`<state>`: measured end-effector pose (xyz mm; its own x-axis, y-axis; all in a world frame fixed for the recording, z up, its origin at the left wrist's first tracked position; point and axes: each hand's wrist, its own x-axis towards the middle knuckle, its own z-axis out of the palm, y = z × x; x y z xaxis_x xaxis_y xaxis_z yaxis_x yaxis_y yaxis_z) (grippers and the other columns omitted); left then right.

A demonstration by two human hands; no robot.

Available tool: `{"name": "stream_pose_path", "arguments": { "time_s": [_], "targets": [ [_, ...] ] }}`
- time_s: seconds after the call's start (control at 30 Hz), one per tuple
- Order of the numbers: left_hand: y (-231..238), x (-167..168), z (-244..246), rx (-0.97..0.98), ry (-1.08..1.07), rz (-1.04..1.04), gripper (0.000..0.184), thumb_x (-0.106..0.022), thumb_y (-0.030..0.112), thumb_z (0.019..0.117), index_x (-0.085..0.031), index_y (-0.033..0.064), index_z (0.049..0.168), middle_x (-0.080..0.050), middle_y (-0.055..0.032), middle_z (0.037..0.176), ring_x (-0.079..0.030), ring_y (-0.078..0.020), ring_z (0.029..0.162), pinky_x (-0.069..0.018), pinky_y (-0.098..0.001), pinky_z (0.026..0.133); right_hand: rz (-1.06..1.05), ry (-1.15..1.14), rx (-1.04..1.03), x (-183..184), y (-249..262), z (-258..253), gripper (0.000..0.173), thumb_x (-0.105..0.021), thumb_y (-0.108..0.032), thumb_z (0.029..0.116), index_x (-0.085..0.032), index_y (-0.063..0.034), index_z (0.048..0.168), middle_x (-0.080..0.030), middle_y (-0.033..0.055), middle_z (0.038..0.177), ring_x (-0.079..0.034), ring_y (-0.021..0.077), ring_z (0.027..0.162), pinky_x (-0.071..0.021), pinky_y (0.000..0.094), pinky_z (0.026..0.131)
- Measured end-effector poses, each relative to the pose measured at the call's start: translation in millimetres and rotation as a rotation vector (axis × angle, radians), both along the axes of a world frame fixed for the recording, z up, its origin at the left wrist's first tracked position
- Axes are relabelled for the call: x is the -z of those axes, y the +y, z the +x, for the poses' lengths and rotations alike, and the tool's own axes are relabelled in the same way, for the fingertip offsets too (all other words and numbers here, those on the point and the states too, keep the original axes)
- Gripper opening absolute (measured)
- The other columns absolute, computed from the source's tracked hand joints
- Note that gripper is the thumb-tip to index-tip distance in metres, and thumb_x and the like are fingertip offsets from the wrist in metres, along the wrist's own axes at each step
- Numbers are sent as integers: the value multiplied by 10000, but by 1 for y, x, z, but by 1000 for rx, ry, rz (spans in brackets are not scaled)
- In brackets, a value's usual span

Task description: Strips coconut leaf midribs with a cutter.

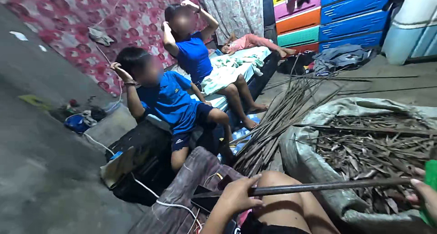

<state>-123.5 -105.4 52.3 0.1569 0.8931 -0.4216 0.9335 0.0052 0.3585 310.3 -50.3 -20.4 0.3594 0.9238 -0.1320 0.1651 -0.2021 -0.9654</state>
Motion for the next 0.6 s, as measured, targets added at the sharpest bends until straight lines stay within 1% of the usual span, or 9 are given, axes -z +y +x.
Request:
{"name": "stream_pose_path", "arguments": {
  "time_s": [0.1, 0.13, 0.17, 0.23, 0.27, 0.33, 0.43, 0.53, 0.6],
  "targets": [
    [-1, -1, 26, 46, 34, 95, 751, -747, 327, 931, -399, 291, 1596, -647, -186, 1299, -657, -364, 1144, -526, -579, 952, -30, -57, -92, -4, -13, -29, 454, -488, -157, 1071, -451, 74, 1460, -617, 182, 1057, -594, 78, 671, -554, 283, 641],
    [-2, 1, 33, 68, 32, 134, 725, -736, 264, 935, -419, 289, 1586, -653, -197, 1275, -666, -376, 1114, -536, -580, 923, -31, -74, -125, -5, -17, -38, 460, -500, -156, 1063, -462, 73, 1460, -632, 200, 1050, -609, 112, 685, -562, 323, 658],
    [-3, 5, 37, 95, 19, 195, 693, -728, 208, 925, -465, 286, 1561, -666, -204, 1239, -679, -380, 1072, -548, -579, 885, -24, -91, -147, -5, -21, -46, 454, -516, -144, 1053, -484, 84, 1445, -647, 225, 1037, -625, 155, 701, -568, 371, 675],
    [-4, 14, 40, 163, -22, 319, 625, -710, 120, 897, -571, 273, 1486, -689, -206, 1183, -703, -379, 995, -568, -574, 815, -21, -111, -161, -4, -25, -59, 436, -543, -122, 1040, -520, 96, 1417, -664, 241, 1005, -631, 191, 704, -560, 410, 688],
    [-4, 16, 40, 195, -37, 356, 591, -707, 100, 889, -612, 264, 1449, -697, -207, 1163, -710, -380, 970, -573, -574, 792, -26, -112, -159, -3, -26, -62, 430, -551, -113, 1033, -529, 97, 1408, -668, 231, 982, -635, 188, 690, -565, 406, 678],
    [-4, 16, 38, 238, -43, 319, 550, -694, 114, 911, -622, 248, 1439, -689, -218, 1166, -699, -391, 988, -562, -582, 814, -34, -99, -161, -2, -26, -63, 433, -549, -98, 1034, -515, 91, 1422, -662, 215, 980, -623, 162, 670, -559, 373, 657],
    [-6, 16, 28, 275, -73, 257, 508, -626, 123, 958, -604, 211, 1458, -700, -207, 1128, -701, -378, 975, -554, -583, 830, 17, -53, -139, -1, -22, -55, 463, -521, -93, 1038, -465, 41, 1477, -634, 209, 1117, -600, 124, 674, -552, 335, 636],
    [-11, 16, 16, 277, -143, 252, 462, -567, 98, 974, -634, 160, 1427, -740, -183, 1077, -721, -356, 979, -550, -586, 872, 80, 3, -54, 2, -13, -37, 454, -501, -108, 1043, -457, 40, 1470, -619, 150, 1046, -572, 55, 606, -537, 258, 575],
    [-14, 17, 8, 286, -175, 281, 411, -549, 87, 973, -685, 128, 1359, -760, -169, 1039, -737, -344, 974, -557, -581, 886, 118, 45, -9, 2, -8, -23, 451, -491, -106, 1050, -432, 58, 1465, -611, 138, 1046, -562, 34, 597, -532, 234, 570]
  ]
}}
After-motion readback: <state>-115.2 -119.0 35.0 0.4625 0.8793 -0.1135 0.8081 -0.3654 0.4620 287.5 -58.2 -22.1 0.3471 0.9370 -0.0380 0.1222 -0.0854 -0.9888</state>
